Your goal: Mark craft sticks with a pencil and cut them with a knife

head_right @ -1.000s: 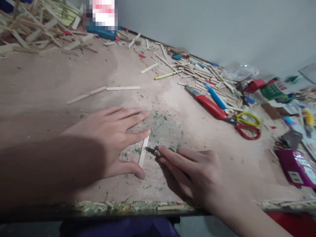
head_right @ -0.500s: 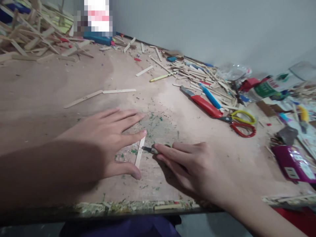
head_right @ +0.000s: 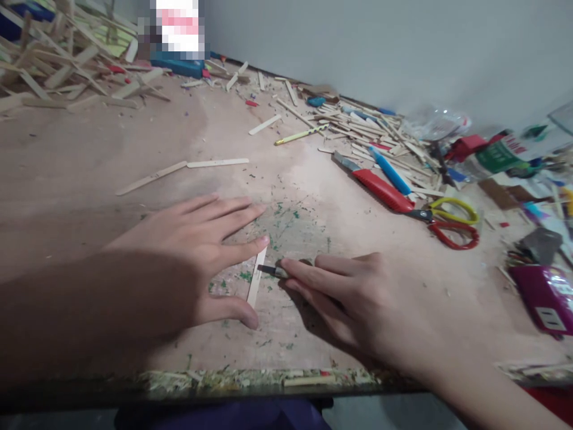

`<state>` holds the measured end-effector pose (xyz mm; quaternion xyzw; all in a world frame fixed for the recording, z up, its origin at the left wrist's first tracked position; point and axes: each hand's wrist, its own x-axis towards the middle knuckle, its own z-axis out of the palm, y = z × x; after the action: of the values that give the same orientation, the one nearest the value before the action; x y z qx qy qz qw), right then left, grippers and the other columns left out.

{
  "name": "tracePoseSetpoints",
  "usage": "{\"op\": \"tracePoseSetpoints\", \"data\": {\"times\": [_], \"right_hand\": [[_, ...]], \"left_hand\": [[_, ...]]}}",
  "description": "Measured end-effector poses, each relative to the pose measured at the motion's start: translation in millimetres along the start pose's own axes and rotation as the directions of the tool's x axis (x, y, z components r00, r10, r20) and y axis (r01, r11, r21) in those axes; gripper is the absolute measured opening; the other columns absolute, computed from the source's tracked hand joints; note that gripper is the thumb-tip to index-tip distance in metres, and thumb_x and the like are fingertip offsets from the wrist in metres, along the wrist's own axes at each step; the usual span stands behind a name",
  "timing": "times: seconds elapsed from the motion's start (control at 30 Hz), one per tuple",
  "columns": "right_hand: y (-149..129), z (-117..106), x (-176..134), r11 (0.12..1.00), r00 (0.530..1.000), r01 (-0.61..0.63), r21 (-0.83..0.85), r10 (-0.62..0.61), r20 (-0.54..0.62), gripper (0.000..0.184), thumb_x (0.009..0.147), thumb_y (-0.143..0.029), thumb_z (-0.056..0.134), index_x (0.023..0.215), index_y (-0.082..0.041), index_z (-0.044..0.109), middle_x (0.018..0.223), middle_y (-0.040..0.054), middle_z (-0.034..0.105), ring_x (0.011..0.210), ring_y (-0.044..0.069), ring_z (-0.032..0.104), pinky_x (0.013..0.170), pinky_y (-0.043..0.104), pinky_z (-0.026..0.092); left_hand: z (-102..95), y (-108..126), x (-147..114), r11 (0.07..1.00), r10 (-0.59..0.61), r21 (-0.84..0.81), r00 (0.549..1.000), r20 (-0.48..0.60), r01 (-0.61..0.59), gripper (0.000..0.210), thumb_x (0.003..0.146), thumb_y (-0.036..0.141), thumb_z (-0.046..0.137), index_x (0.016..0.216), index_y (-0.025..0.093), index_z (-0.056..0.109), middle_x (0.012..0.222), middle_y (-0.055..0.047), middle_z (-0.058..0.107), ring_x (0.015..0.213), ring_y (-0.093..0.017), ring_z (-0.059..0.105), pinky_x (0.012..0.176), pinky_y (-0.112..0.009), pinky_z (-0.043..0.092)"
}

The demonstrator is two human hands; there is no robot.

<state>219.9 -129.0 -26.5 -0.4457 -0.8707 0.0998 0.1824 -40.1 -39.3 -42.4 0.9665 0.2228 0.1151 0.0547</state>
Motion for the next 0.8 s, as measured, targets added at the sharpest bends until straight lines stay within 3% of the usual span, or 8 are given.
{"op": "tracePoseSetpoints", "data": {"times": [0.07,0.23,0.5,0.67,0.8], "right_hand": [[-1.1,-0.4,1.1,1.0,1.0,0.011,0.007,-0.011,0.004,0.024,0.111,-0.02,0.062,0.128,-0.012,0.078,0.076,-0.0005,0.072,0.05,0.01,0.057,0.046,0.03,0.037],[-1.6,-5.2,1.8,0.998,0.996,0.026,0.051,-0.03,0.085,0.026,0.113,-0.02,0.058,0.127,-0.013,0.078,0.075,-0.0003,0.071,0.052,0.011,0.059,0.047,0.029,0.039],[2.0,3.1,0.8,0.991,0.998,-0.024,0.129,0.017,0.055,0.026,0.115,-0.02,0.055,0.13,-0.018,0.076,0.083,0.0024,0.077,0.057,0.012,0.066,0.05,0.028,0.043],[1.5,2.5,0.4,0.994,0.994,0.109,-0.028,-0.108,0.026,0.024,0.113,-0.018,0.058,0.128,-0.011,0.075,0.072,0.0006,0.069,0.048,0.014,0.055,0.045,0.034,0.039],[4.3,-0.3,-0.8,0.997,0.997,0.08,-0.018,-0.08,0.022,0.023,0.114,-0.019,0.057,0.126,-0.014,0.075,0.071,0.0002,0.068,0.05,0.014,0.056,0.046,0.035,0.038]], "left_hand": [[-0.7,0.3,-0.1,1.0,0.007,-0.002,1.0,0.022,-0.007,0.088,0.087,0.085,0.074,0.137,0.012,0.078,0.163,-0.03,0.056,0.153,-0.048,0.054,0.124,-0.066,0.045],[-1.0,0.4,-1.0,1.0,0.007,0.004,0.999,-0.04,-0.007,0.089,0.083,0.086,0.076,0.132,0.012,0.08,0.161,-0.03,0.058,0.15,-0.047,0.058,0.122,-0.066,0.049],[-1.1,1.1,-2.0,0.999,-0.035,0.027,0.999,-0.018,0.035,0.09,0.079,0.09,0.077,0.133,0.018,0.08,0.162,-0.026,0.059,0.155,-0.041,0.055,0.127,-0.059,0.046],[-1.7,0.6,-3.3,0.999,-0.03,0.024,0.999,-0.01,0.03,0.087,0.081,0.089,0.075,0.133,0.019,0.08,0.163,-0.025,0.058,0.154,-0.042,0.056,0.127,-0.061,0.047],[-2.8,0.7,-2.7,0.999,-0.019,0.028,1.0,-0.014,0.02,0.089,0.08,0.088,0.078,0.133,0.017,0.079,0.161,-0.026,0.061,0.153,-0.042,0.057,0.126,-0.061,0.047]]}}
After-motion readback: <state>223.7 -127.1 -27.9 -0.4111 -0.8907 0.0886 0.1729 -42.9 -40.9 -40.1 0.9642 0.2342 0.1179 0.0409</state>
